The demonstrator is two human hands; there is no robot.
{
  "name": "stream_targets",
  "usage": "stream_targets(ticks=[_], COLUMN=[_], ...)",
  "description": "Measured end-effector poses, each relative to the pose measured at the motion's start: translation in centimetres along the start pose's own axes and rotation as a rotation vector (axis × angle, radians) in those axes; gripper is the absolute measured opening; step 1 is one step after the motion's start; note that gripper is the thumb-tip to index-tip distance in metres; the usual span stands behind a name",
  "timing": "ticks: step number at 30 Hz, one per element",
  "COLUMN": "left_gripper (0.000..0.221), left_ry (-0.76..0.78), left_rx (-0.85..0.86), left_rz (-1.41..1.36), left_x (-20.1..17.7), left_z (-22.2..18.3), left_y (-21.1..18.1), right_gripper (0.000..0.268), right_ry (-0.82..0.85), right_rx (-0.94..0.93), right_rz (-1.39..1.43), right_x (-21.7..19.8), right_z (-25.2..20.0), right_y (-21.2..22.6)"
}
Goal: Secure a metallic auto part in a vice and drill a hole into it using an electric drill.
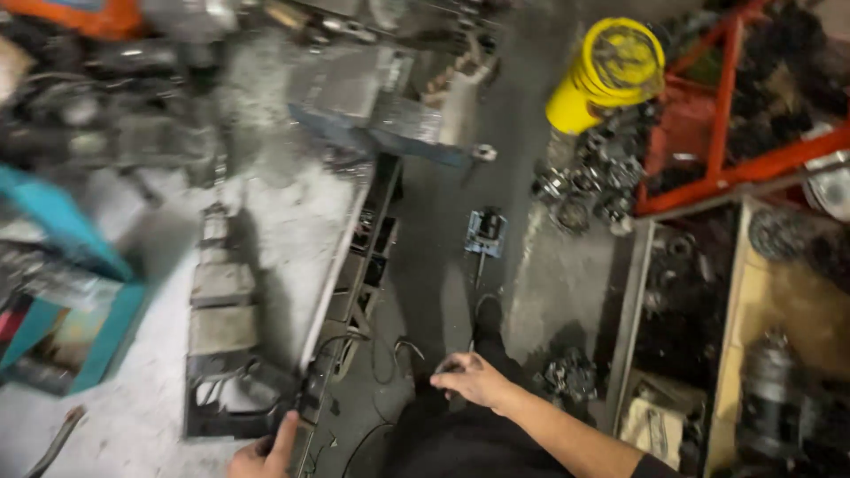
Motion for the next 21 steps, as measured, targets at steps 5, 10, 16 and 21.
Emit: stream_targets(ticks=[5,10,16,21], left_gripper=[0.063,0.076,0.049,0.046], left_ry=[0.355,0.422,0.762,0.794], left_rx=[-0.603,-0.349,-0.185,-0.233], left_rz=[-0.6,-0.371,-0.643,-0.69], left_x=[-8.6,-3.2,23.3,16.7], left_z=[7.8,12.1,13.7,25.7], left_y=[-13.1,-23.6,-27.0,-34.7], right_gripper=[0.024,0.02,0.03,0.045], right_ry=[-0.164,-0.115,-0.346,-0.401], right_rx=[0.033,-0.228,0.169,0.102], right_rz=[0.151,0.373,0.105,0.048], right_x=[-4.3,-9.8,-22.0,-35.7], right_z=[-2.9,-1.4,2.3,13.4], right_y=[1.1,-4.1,-10.4,-22.0])
Point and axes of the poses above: each hand's wrist, its own z-axis towards the middle knuckle, its own x-axis out of the palm, y = z × x, the point moved 8 cm from there along z, towards the middle knuckle, and after that the axes turned 11 degrees about y, right-handed, at the moved point
